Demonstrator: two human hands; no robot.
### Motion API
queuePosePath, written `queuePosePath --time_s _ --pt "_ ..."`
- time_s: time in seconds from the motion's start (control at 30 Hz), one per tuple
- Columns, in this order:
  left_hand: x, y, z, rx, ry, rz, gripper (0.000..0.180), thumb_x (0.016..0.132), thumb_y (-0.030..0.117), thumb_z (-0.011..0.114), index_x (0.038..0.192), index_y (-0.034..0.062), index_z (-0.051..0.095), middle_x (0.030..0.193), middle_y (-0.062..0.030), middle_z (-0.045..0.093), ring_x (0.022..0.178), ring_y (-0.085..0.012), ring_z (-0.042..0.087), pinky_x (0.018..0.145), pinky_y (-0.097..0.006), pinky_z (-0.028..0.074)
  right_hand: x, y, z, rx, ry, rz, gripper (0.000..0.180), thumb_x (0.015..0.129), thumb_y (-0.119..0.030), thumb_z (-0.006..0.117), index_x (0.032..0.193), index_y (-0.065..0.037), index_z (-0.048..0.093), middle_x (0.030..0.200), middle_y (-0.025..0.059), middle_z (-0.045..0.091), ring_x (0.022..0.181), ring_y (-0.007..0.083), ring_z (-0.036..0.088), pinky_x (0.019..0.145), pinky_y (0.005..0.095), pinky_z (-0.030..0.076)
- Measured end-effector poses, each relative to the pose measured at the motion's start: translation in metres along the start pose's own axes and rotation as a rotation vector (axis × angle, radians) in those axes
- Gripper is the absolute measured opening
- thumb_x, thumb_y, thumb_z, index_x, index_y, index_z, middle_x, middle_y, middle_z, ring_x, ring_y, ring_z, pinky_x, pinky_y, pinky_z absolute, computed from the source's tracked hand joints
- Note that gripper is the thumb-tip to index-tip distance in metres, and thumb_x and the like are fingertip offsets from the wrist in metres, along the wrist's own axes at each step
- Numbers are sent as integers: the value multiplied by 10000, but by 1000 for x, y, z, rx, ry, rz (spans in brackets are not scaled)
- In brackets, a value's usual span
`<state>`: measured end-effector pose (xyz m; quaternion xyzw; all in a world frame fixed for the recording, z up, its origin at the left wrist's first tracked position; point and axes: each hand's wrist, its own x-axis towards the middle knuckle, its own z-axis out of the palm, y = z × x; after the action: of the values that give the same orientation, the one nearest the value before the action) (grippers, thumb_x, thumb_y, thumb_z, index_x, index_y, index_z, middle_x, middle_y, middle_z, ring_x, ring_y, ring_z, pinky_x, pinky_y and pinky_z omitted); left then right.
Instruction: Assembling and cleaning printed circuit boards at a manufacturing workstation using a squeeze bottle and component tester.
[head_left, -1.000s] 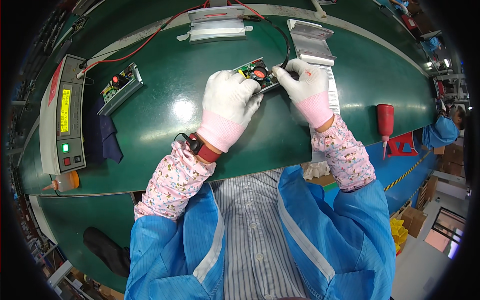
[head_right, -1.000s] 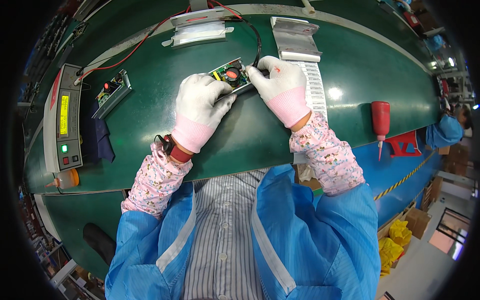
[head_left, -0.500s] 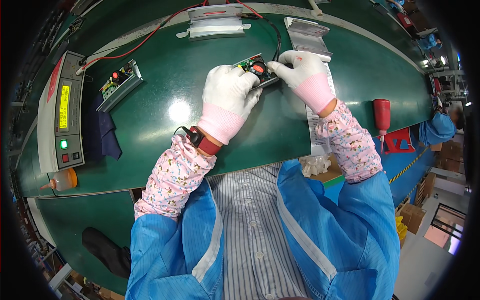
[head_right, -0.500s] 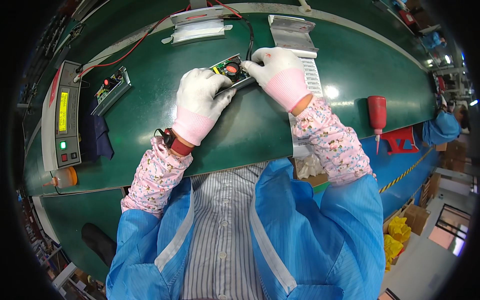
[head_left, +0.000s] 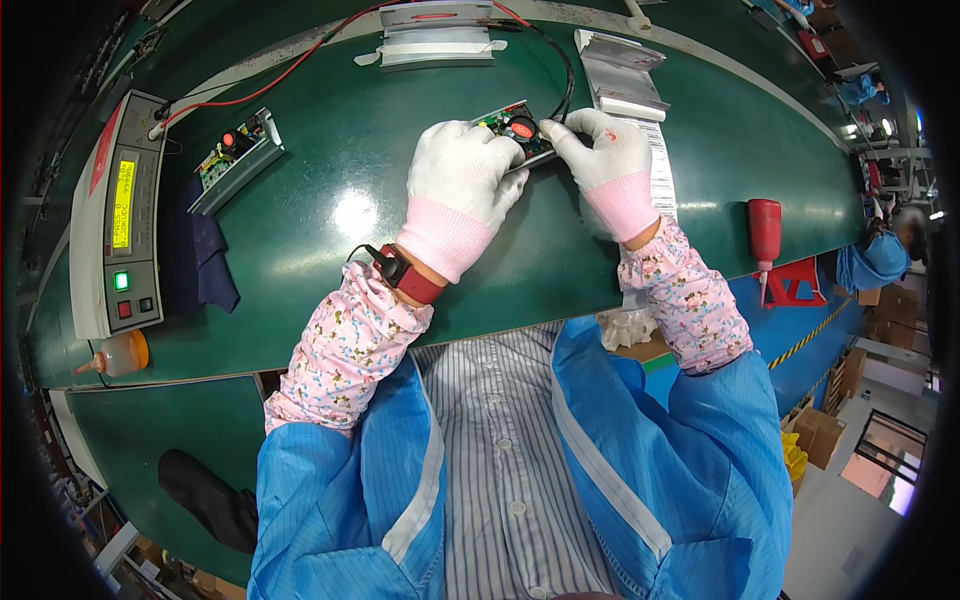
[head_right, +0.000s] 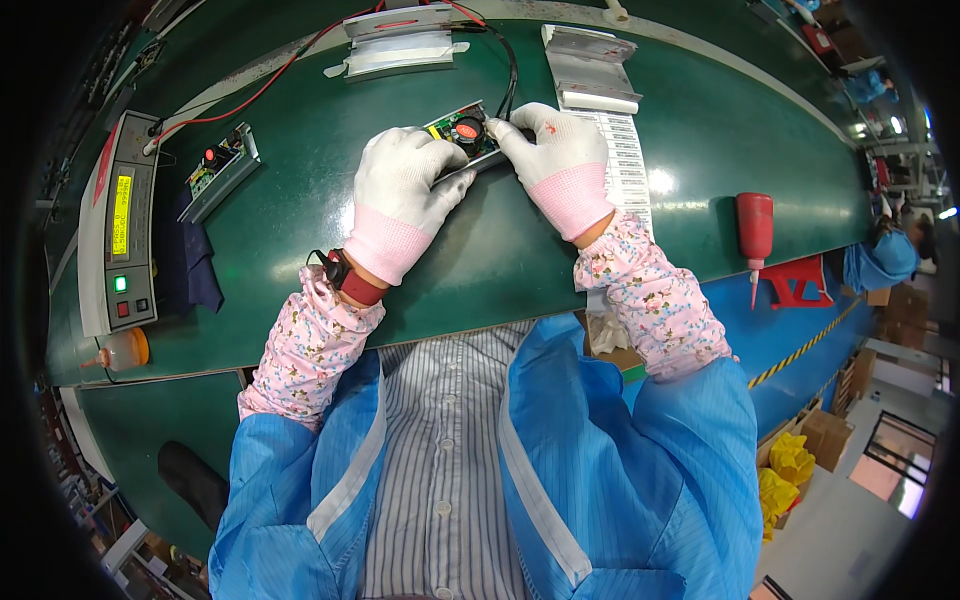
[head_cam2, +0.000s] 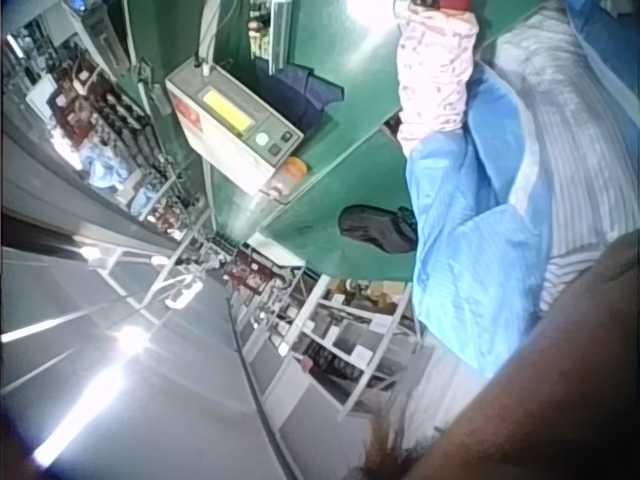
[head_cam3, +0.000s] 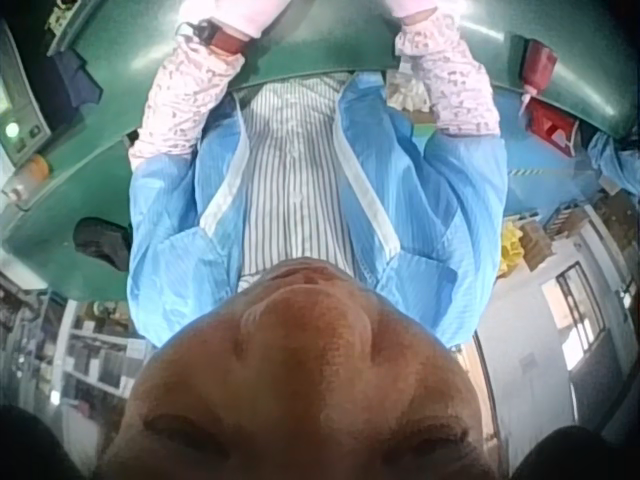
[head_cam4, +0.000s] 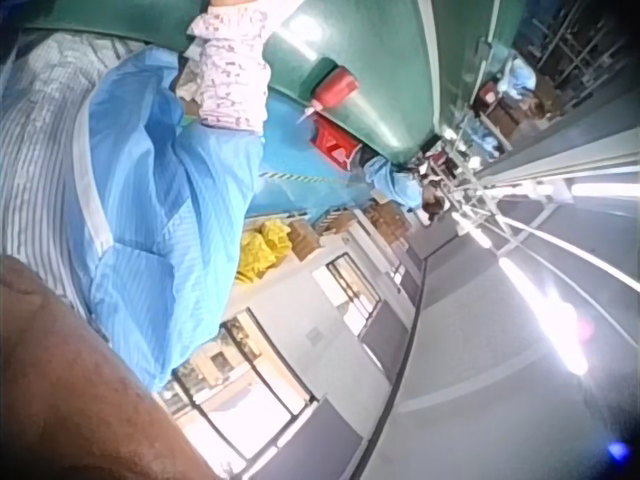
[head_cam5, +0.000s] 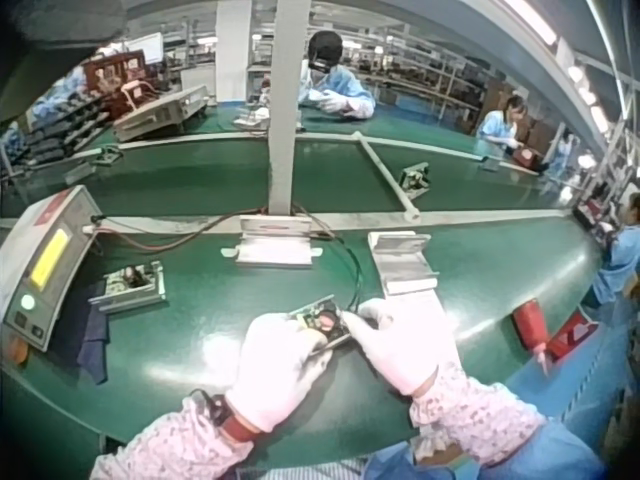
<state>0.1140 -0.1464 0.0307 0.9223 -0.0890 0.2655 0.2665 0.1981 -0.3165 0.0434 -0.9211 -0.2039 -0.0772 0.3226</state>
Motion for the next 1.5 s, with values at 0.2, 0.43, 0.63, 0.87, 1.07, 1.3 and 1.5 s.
queuePosePath --time_s 0.2,0.43,0.63,0.87,1.07,1.3,1.5 --pt "5 4 -7 144 -103 -30 151 738 165 734 865 103 679 869 -50 644 870 -279 585 848 -406 460 6 -8 -5 -83 -35 -35 344 879 -372 696 861 -34 755 659 73 690 545 217 589 540 315 456" --pt "25 -10 -11 160 -74 52 135 735 157 729 850 98 689 904 -57 665 890 -287 589 859 -397 462 25 -2 -28 103 -298 51 332 880 -320 730 971 -2 752 771 48 690 652 123 564 617 257 448" --pt "69 -62 -18 73 57 -3 129 753 174 733 873 127 726 906 -44 682 874 -274 583 857 -383 455 49 13 -48 443 -93 84 353 915 -336 679 1081 -32 748 880 67 741 691 185 635 680 274 507" --pt "88 -101 -6 23 114 -28 206 788 188 734 988 147 759 1021 -51 681 929 -277 582 896 -388 443 153 93 -69 70 203 101 334 912 -282 675 1171 -79 728 992 55 742 871 187 671 798 283 517" --pt "69 -62 -26 81 147 -62 353 806 168 745 1157 136 722 1160 -101 630 1097 -317 561 1050 -463 421 265 176 -50 -636 187 9 396 894 -228 649 1287 -181 661 1322 64 643 1165 281 612 923 387 519" --pt "13 -35 -50 13 131 -151 303 804 138 780 1098 90 732 1136 -101 650 1114 -306 577 1134 -503 390 339 192 -20 -968 126 -73 455 878 -221 640 1332 -219 598 1503 54 493 1315 294 505 1005 426 486" --pt "-9 -34 -64 11 190 -227 278 809 125 780 1076 65 732 1118 -100 665 1094 -305 591 1129 -501 403 341 226 -65 -1078 162 -311 330 880 -191 648 1209 -161 651 1323 48 639 1174 301 603 941 398 495"
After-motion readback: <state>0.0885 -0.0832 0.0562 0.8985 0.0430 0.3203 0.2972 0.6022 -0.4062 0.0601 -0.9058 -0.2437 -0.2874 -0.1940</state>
